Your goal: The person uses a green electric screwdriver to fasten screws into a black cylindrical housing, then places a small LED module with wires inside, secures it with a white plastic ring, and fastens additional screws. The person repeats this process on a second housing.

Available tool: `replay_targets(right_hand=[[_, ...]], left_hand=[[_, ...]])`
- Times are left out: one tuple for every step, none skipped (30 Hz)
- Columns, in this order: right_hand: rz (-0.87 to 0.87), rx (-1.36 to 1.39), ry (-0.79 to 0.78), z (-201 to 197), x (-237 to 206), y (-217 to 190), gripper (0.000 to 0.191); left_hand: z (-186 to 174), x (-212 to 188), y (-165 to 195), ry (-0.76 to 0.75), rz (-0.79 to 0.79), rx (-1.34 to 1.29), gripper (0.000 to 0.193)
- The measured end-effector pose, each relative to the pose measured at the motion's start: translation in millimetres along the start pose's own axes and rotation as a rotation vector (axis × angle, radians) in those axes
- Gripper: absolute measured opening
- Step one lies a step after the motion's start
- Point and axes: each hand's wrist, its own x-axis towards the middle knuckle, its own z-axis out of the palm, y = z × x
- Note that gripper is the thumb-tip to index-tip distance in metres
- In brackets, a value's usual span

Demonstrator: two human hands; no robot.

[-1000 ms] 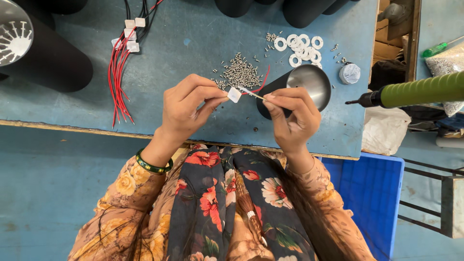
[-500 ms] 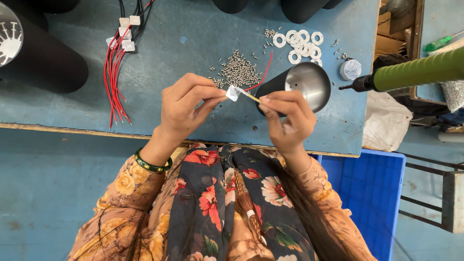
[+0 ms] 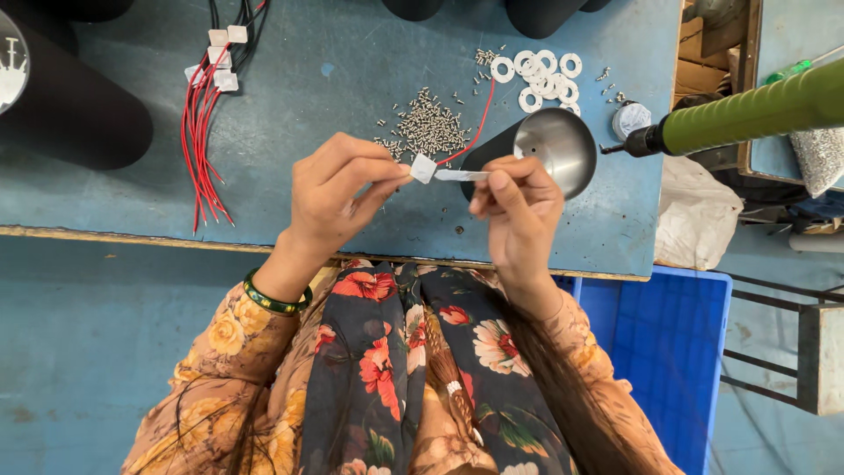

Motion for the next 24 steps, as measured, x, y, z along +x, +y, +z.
replay_targets(right_hand=[[0.090, 0.128, -0.002, -0.9, -0.5, 2.9, 0.011], [0.134, 0.170, 0.013, -1.5, -1.3, 5.8, 0.012], [0.181, 0.212, 0.029, -2.3, -1.9, 8.4, 0.013], [0.228, 0.253, 0.048, -3.0, -2.6, 10.9, 0.013], [0.266, 0.281, 0.055, -3.9, -2.6, 13.1, 0.013], [0.302, 0.308, 0.063, -4.4, -2.3, 15.5, 0.013], [0.340, 0.336, 0.070, -4.8, -1.9, 17.4, 0.014], [0.351, 0.342, 0.068, -5.2, -1.8, 19.1, 0.014], [0.363, 0.347, 0.065, -5.0, -1.4, 20.7, 0.015], [0.374, 0.351, 0.063, -4.7, -1.1, 21.9, 0.016], [0.384, 0.358, 0.067, -3.9, -0.9, 22.9, 0.015], [0.393, 0.366, 0.071, -2.9, -0.7, 23.5, 0.015], [0.402, 0.375, 0.074, -1.6, -0.6, 23.8, 0.014], [0.387, 0.350, 0.093, 0.0, -1.1, 23.8, 0.014], [0.372, 0.325, 0.112, 1.8, -1.6, 23.5, 0.014], [0.358, 0.300, 0.131, 3.7, -2.5, 23.0, 0.014], [0.315, 0.264, 0.129, 5.8, -3.4, 22.1, 0.014], [0.271, 0.229, 0.128, 7.5, -4.7, 21.0, 0.014], [0.226, 0.194, 0.126, 9.1, -5.8, 19.4, 0.014], [0.145, 0.146, 0.111, 10.4, -6.9, 17.9, 0.014], [0.063, 0.099, 0.096, 11.6, -8.0, 16.1, 0.013], [-0.019, 0.051, 0.081, 12.2, -9.0, 14.1, 0.013], [-0.105, -0.016, 0.080, 12.7, -9.9, 12.1, 0.012], [-0.191, -0.083, 0.078, 12.9, -10.8, 9.7, 0.011]], left_hand=[[-1.3, 0.7, 0.4, -0.002, 0.029, 0.001, 0.023], [-3.1, 1.2, 1.0, -0.004, 0.056, 0.004, 0.022], [-4.6, 1.4, 2.2, 0.000, 0.076, 0.004, 0.022], [-5.7, 1.7, 3.1, 0.003, 0.096, 0.001, 0.021], [-6.1, 2.5, 3.7, 0.007, 0.118, -0.001, 0.020], [-6.3, 3.3, 3.9, 0.015, 0.139, 0.002, 0.019], [-6.1, 4.1, 4.4, 0.024, 0.158, 0.005, 0.019], [-6.5, 4.7, 4.8, 0.032, 0.178, 0.009, 0.018], [-7.5, 5.0, 5.1, 0.030, 0.181, 0.013, 0.018], [-8.7, 5.1, 5.5, 0.028, 0.185, 0.017, 0.017], [-9.7, 5.1, 5.9, 0.026, 0.188, 0.021, 0.017], [-10.0, 5.1, 6.0, 0.022, 0.192, 0.027, 0.017], [-10.3, 5.2, 6.1, 0.018, 0.197, 0.033, 0.017], [-10.3, 5.0, 6.2, 0.013, 0.202, 0.039, 0.016], [-9.9, 4.7, 6.3, 0.013, 0.191, 0.034, 0.016], [-9.2, 4.1, 6.8, 0.013, 0.180, 0.028, 0.016], [-8.4, 3.6, 7.1, 0.014, 0.168, 0.024, 0.017], [-7.6, 2.8, 7.6, 0.016, 0.159, 0.016, 0.017], [-7.1, 2.1, 8.0, 0.019, 0.150, 0.009, 0.017], [-6.1, 1.6, 8.1, 0.020, 0.141, 0.002, 0.018], [-5.4, 1.3, 8.2, 0.021, 0.130, -0.001, 0.018], [-4.4, 1.1, 8.2, 0.022, 0.119, -0.004, 0.019], [-3.8, 0.9, 8.2, 0.022, 0.109, -0.007, 0.019], [-3.5, 0.8, 8.2, 0.024, 0.091, -0.007, 0.020]])
